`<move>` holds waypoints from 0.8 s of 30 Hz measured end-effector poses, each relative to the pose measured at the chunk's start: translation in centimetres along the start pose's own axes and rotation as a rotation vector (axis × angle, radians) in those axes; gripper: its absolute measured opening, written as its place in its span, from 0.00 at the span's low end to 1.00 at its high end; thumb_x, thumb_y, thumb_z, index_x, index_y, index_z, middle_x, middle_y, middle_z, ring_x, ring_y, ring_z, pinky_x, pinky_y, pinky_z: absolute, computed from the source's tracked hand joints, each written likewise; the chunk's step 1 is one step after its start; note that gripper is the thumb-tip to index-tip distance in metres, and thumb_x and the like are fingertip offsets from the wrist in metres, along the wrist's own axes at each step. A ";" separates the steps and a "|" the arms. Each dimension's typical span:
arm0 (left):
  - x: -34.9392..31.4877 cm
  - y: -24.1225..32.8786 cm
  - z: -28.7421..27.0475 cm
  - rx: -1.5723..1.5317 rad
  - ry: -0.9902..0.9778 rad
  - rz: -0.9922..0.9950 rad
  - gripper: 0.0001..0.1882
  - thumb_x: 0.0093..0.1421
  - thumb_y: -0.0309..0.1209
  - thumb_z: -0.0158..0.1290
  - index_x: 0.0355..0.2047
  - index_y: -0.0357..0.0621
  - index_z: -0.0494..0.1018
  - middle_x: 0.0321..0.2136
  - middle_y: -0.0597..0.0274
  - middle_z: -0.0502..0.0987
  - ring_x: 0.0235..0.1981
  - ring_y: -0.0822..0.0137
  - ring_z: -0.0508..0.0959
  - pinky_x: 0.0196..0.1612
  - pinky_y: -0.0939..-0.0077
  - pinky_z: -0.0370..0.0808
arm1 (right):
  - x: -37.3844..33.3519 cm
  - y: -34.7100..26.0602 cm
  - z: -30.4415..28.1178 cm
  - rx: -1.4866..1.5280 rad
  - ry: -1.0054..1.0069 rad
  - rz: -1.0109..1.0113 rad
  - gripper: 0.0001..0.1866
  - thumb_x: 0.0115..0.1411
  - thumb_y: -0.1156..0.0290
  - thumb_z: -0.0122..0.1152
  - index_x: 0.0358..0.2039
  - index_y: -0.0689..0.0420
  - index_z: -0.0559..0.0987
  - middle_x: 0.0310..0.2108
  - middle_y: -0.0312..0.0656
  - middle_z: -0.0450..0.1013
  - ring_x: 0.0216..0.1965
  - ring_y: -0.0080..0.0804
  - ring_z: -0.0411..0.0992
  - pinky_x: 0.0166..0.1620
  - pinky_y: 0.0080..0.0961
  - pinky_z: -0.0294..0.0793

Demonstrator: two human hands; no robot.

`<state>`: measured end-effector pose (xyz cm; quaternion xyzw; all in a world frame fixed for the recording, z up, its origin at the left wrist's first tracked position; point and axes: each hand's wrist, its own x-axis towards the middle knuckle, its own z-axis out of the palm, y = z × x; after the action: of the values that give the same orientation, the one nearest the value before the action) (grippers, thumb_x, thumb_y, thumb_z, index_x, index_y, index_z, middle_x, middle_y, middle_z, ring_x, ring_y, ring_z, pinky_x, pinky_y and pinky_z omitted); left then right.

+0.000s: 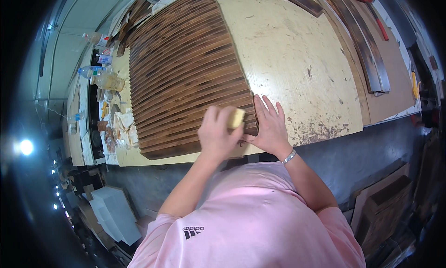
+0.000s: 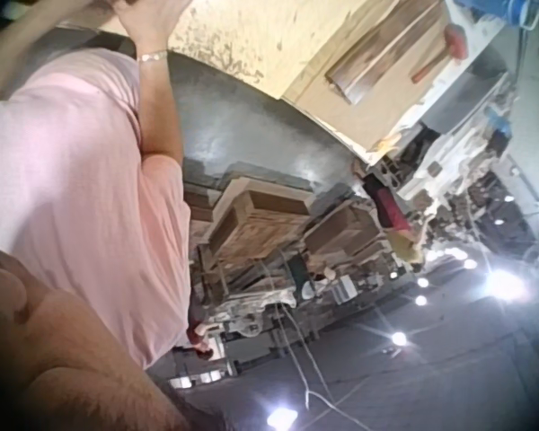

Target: The person wipes a wooden board with a cloth, aligns it with other slats on a table, and then uses a yellow block to rub the surface of the assembled wood panel.

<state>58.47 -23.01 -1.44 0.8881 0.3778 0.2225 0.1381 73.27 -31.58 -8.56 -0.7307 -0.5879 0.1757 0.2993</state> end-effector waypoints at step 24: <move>-2.7 -1.5 -0.8 0.111 0.093 -0.177 0.20 0.49 0.33 0.67 0.41 0.45 0.75 0.33 0.58 0.74 0.32 0.56 0.79 0.33 0.63 0.77 | 0.0 0.2 0.3 -0.071 -0.016 -0.021 0.64 0.44 0.39 0.74 0.71 0.65 0.54 0.69 0.50 0.59 0.73 0.45 0.51 0.73 0.50 0.41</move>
<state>55.51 -23.87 -2.16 0.8462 0.4727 0.2291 0.0899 73.25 -31.54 -8.87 -0.7334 -0.6037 0.1573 0.2700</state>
